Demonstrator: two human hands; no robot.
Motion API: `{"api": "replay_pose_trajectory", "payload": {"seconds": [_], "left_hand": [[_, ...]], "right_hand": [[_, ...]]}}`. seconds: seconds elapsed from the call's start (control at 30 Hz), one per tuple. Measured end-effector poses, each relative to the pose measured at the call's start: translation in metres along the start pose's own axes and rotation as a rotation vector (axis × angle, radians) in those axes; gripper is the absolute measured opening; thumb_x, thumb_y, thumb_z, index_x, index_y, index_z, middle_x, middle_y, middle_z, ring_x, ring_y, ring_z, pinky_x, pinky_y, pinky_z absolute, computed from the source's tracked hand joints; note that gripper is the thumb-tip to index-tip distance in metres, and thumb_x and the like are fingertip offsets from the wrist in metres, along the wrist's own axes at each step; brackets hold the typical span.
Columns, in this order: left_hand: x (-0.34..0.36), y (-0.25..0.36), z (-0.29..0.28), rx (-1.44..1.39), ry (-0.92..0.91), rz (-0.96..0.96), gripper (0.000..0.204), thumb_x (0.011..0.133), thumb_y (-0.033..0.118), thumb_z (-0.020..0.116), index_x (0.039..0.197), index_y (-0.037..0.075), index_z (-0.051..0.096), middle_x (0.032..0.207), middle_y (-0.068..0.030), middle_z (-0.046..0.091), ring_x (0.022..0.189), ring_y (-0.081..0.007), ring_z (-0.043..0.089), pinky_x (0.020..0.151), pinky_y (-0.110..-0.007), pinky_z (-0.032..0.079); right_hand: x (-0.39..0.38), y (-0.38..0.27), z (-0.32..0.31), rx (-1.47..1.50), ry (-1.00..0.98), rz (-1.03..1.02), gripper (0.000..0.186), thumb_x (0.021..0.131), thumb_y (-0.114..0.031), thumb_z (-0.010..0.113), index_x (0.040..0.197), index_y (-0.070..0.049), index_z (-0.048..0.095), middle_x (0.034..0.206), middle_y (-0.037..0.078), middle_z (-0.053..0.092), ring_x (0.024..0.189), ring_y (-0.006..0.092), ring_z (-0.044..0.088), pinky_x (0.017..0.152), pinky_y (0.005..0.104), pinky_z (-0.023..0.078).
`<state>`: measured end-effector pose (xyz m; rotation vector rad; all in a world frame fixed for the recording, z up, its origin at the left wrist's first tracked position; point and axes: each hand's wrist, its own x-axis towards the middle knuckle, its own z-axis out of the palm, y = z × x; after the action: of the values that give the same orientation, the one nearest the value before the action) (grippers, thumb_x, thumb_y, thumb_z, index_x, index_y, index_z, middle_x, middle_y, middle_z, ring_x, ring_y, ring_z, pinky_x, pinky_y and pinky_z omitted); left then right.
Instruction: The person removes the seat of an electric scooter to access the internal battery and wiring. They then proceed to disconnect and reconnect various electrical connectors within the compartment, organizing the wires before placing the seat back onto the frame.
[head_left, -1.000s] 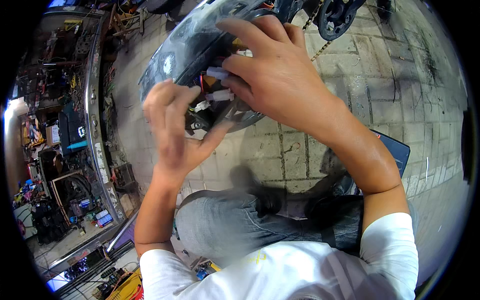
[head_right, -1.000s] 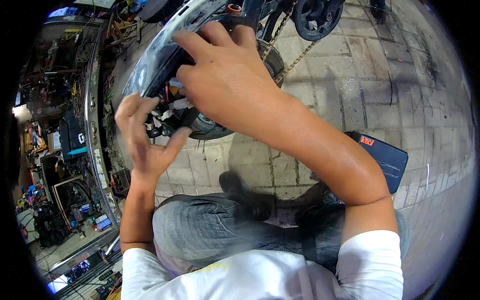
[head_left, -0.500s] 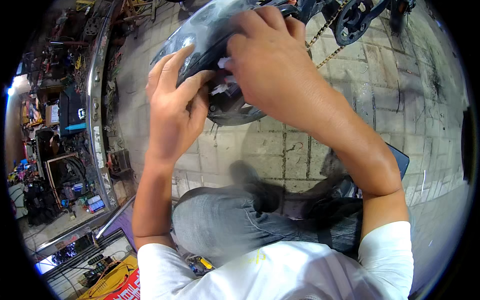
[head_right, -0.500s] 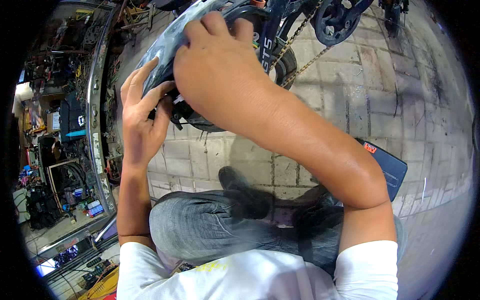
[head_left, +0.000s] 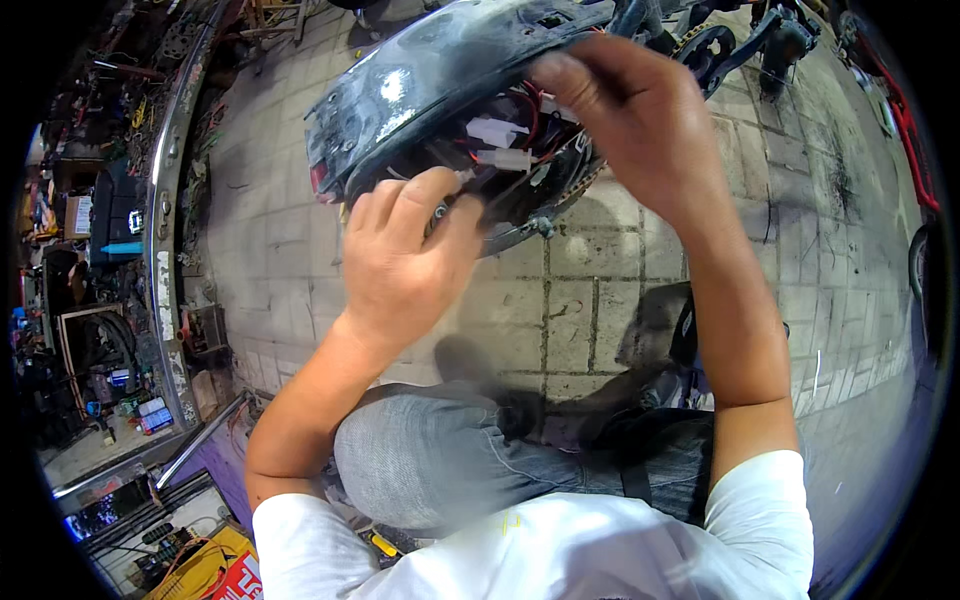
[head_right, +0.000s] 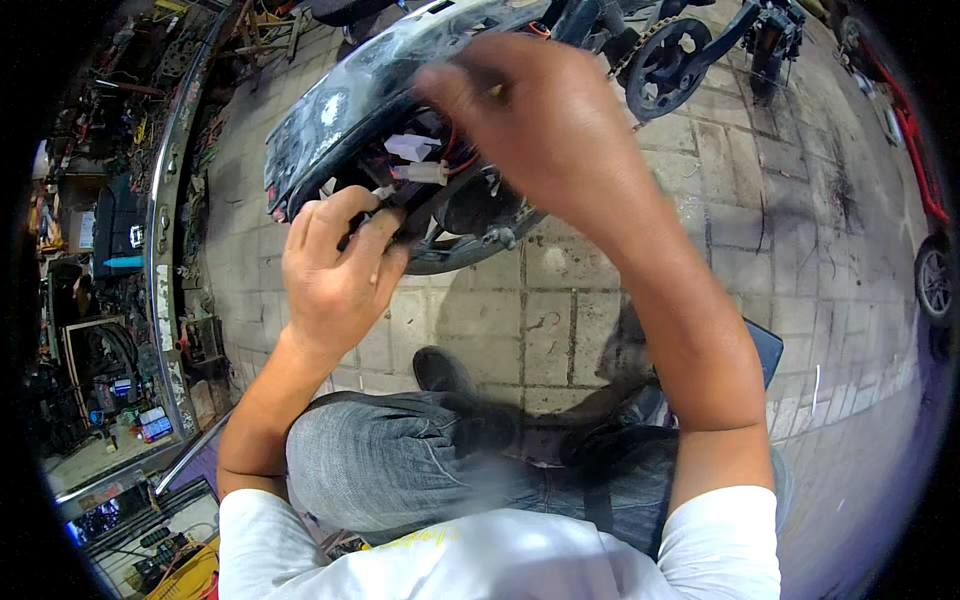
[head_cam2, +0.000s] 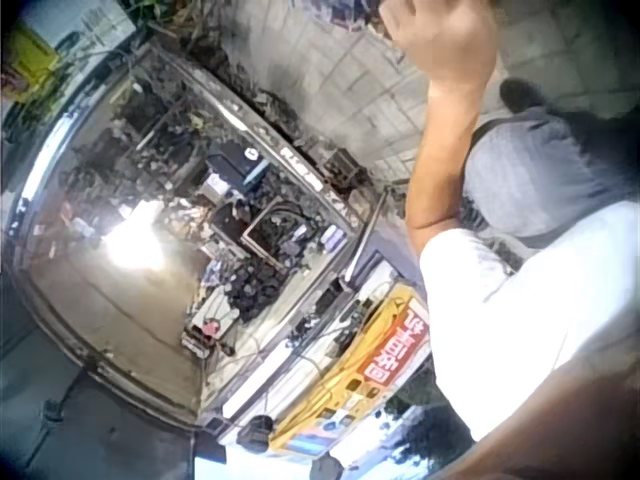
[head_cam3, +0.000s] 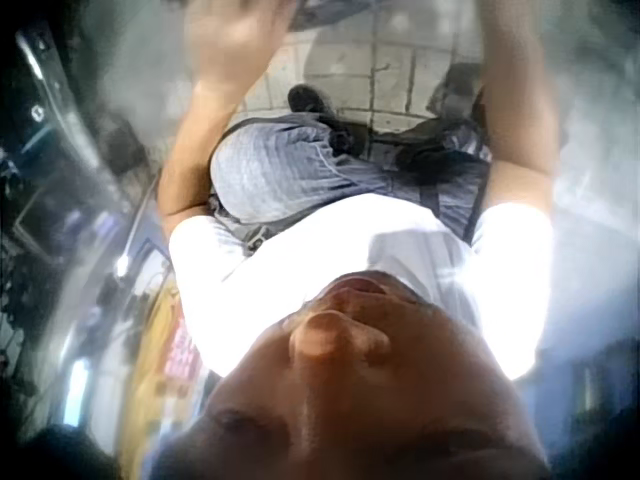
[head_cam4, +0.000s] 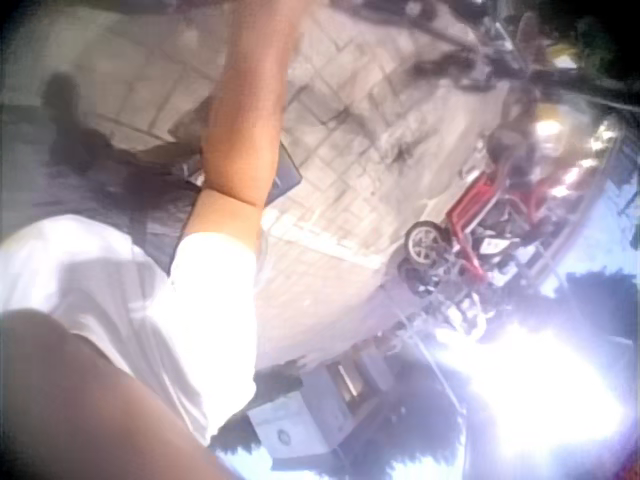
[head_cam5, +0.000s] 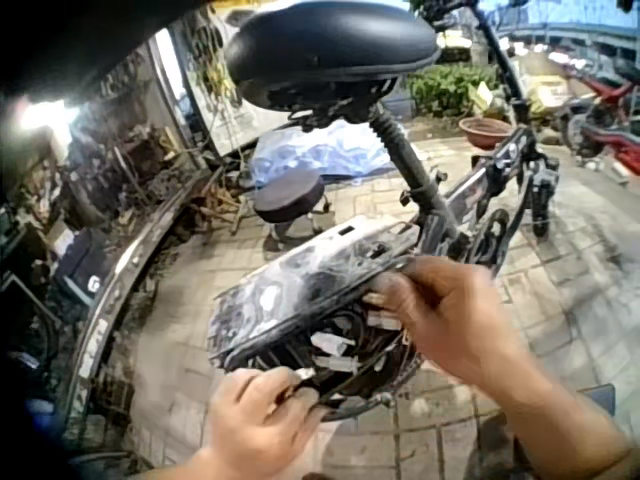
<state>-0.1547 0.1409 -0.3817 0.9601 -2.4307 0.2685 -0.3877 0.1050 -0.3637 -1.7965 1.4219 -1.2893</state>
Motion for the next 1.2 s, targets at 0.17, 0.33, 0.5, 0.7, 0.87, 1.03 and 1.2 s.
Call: {"api": "replay_pose_trajectory", "payload": {"seconds": [0.17, 0.33, 0.5, 0.7, 0.87, 1.03, 1.2], "left_hand": [[0.011, 0.009, 0.0, -0.115, 0.038, -0.02, 0.022, 0.069, 0.004, 0.081, 0.088, 0.003, 0.069, 0.102, -0.0091, 0.057, 0.086, -0.0267, 0.054, 0.071, -0.038, 0.046], [0.003, 0.021, 0.004, -0.332, 0.004, 0.036, 0.025, 0.066, 0.002, 0.082, 0.086, 0.003, 0.067, 0.099, -0.0095, 0.059, 0.086, -0.0282, 0.056, 0.071, -0.039, 0.047], [0.001, 0.024, 0.006, -0.197, -0.032, 0.108, 0.025, 0.066, 0.008, 0.083, 0.086, 0.006, 0.068, 0.094, -0.0048, 0.061, 0.081, -0.0261, 0.059, 0.071, -0.038, 0.047], [-0.007, 0.024, 0.006, -0.243, -0.002, 0.032, 0.023, 0.067, 0.008, 0.081, 0.087, 0.005, 0.07, 0.09, -0.0054, 0.066, 0.066, -0.0229, 0.063, 0.056, -0.035, 0.05], [-0.009, 0.022, 0.011, -0.288, -0.073, 0.091, 0.018, 0.07, 0.008, 0.076, 0.087, 0.007, 0.071, 0.09, -0.0054, 0.066, 0.072, -0.0214, 0.064, 0.061, -0.035, 0.05], [-0.012, 0.025, 0.022, -0.262, -0.11, 0.133, 0.014, 0.072, 0.013, 0.063, 0.084, 0.006, 0.067, 0.09, -0.0037, 0.062, 0.081, -0.0194, 0.062, 0.067, -0.033, 0.048], [-0.014, 0.023, 0.028, -0.354, 0.021, 0.148, 0.015, 0.071, 0.01, 0.066, 0.084, 0.004, 0.068, 0.091, -0.0055, 0.063, 0.077, -0.0204, 0.062, 0.063, -0.032, 0.049]], "right_hand": [[0.001, 0.056, -0.017, -0.018, -0.121, 0.338, 0.053, 0.096, -0.046, 0.067, 0.112, 0.005, 0.067, 0.091, 0.009, 0.069, 0.07, 0.0127, 0.065, 0.065, 0.0263, 0.052], [-0.009, 0.06, -0.025, 0.457, -0.278, 0.547, 0.042, 0.097, -0.032, 0.066, 0.115, 0.005, 0.061, 0.092, 0.009, 0.067, 0.071, 0.0151, 0.068, 0.07, 0.0303, 0.059], [-0.013, 0.061, -0.029, 0.205, -0.168, 0.436, 0.038, 0.093, -0.031, 0.07, 0.108, 0.004, 0.067, 0.092, 0.009, 0.068, 0.074, 0.0178, 0.067, 0.069, 0.0323, 0.055], [-0.013, 0.004, -0.019, -0.352, -0.179, -0.533, 0.026, 0.079, -0.018, 0.077, 0.099, -0.002, 0.073, 0.096, 0.012, 0.067, 0.085, 0.0354, 0.064, 0.075, 0.0434, 0.051], [-0.017, -0.008, -0.002, -0.291, -0.243, -0.355, 0.033, 0.078, -0.01, 0.079, 0.109, -0.001, 0.071, 0.099, 0.014, 0.069, 0.091, 0.0329, 0.065, 0.082, 0.0397, 0.052], [-0.022, -0.026, 0.023, -0.008, -0.212, -0.178, 0.028, 0.079, -0.015, 0.075, 0.102, 0.0, 0.07, 0.089, 0.016, 0.07, 0.086, 0.0375, 0.064, 0.076, 0.0461, 0.051], [-0.022, -0.004, 0.041, -0.344, -0.228, -0.534, 0.022, 0.077, -0.015, 0.073, 0.098, -0.007, 0.072, 0.099, 0.006, 0.067, 0.098, 0.0271, 0.061, 0.083, 0.0395, 0.047]]}}
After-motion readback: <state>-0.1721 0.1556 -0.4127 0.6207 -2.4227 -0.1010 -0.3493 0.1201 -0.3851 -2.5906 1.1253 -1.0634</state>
